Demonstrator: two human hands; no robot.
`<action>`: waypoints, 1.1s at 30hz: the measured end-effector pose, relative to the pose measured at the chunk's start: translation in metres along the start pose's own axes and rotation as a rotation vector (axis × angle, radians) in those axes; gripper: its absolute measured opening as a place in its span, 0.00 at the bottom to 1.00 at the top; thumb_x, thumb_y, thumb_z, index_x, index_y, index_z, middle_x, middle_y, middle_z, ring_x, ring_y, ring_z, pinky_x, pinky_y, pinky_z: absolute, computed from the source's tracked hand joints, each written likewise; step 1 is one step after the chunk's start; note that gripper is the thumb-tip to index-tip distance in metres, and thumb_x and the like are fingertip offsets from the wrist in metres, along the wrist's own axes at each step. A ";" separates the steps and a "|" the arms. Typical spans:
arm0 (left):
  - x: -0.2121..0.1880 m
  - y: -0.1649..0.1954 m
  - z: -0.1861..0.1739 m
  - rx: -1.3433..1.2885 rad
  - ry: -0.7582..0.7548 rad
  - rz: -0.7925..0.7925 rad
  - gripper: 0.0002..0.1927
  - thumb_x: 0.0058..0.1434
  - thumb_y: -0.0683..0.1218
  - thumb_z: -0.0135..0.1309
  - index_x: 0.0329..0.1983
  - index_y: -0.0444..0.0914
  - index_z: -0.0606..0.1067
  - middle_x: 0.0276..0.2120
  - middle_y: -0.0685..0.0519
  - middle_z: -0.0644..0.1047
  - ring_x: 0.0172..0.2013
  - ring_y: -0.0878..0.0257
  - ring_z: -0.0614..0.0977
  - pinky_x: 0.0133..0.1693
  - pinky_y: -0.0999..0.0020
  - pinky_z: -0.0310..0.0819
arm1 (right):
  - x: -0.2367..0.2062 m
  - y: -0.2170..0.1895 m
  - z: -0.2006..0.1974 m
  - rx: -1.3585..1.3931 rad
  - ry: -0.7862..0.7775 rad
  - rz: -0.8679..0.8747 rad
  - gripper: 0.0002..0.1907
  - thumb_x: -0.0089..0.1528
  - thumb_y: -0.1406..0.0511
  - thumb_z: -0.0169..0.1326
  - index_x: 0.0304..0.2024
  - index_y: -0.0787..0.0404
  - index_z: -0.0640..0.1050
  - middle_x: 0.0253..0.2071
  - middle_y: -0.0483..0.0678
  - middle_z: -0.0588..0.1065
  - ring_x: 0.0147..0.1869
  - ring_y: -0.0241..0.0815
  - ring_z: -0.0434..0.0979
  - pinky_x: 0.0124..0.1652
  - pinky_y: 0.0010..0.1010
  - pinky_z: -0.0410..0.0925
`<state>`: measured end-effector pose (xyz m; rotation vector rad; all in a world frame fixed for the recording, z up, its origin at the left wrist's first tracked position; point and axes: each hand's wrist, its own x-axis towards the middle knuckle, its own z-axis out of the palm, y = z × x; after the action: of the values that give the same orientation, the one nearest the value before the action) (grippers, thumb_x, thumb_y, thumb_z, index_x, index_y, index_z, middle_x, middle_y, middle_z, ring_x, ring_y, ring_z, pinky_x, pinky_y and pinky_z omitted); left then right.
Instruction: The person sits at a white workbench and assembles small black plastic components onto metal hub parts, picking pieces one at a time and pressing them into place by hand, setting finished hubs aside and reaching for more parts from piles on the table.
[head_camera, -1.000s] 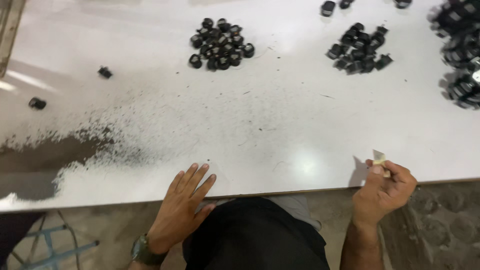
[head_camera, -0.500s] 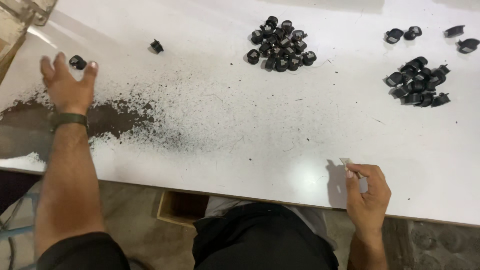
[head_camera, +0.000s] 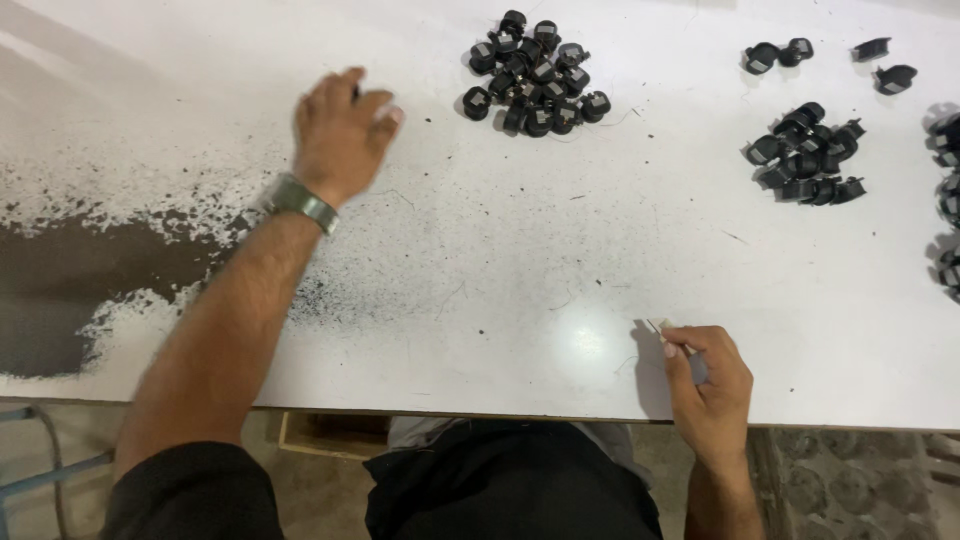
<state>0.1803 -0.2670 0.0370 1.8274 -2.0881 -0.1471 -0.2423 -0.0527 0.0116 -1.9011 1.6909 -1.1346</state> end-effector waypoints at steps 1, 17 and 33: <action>-0.010 0.022 0.008 0.021 -0.049 0.054 0.25 0.73 0.61 0.46 0.66 0.45 0.73 0.73 0.41 0.57 0.71 0.40 0.55 0.68 0.36 0.44 | -0.001 0.000 -0.001 -0.004 0.008 -0.010 0.06 0.66 0.74 0.54 0.45 0.65 0.78 0.41 0.50 0.77 0.45 0.40 0.77 0.44 0.29 0.69; -0.046 0.131 0.018 0.000 -0.023 0.353 0.24 0.73 0.56 0.48 0.67 0.41 0.71 0.70 0.45 0.66 0.70 0.49 0.65 0.68 0.45 0.56 | -0.013 0.013 -0.023 0.191 0.048 -0.041 0.07 0.64 0.74 0.53 0.44 0.64 0.79 0.39 0.49 0.76 0.41 0.38 0.76 0.40 0.29 0.69; -0.079 0.123 0.031 -0.083 0.019 0.317 0.18 0.64 0.40 0.58 0.57 0.38 0.76 0.59 0.45 0.74 0.52 0.48 0.78 0.53 0.54 0.73 | -0.014 0.031 -0.028 0.302 0.040 -0.047 0.06 0.65 0.73 0.55 0.44 0.63 0.79 0.39 0.48 0.76 0.42 0.36 0.75 0.42 0.27 0.69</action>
<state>0.0627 -0.1753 0.0308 1.4226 -2.2885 -0.1304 -0.2833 -0.0401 0.0024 -1.7466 1.4062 -1.3673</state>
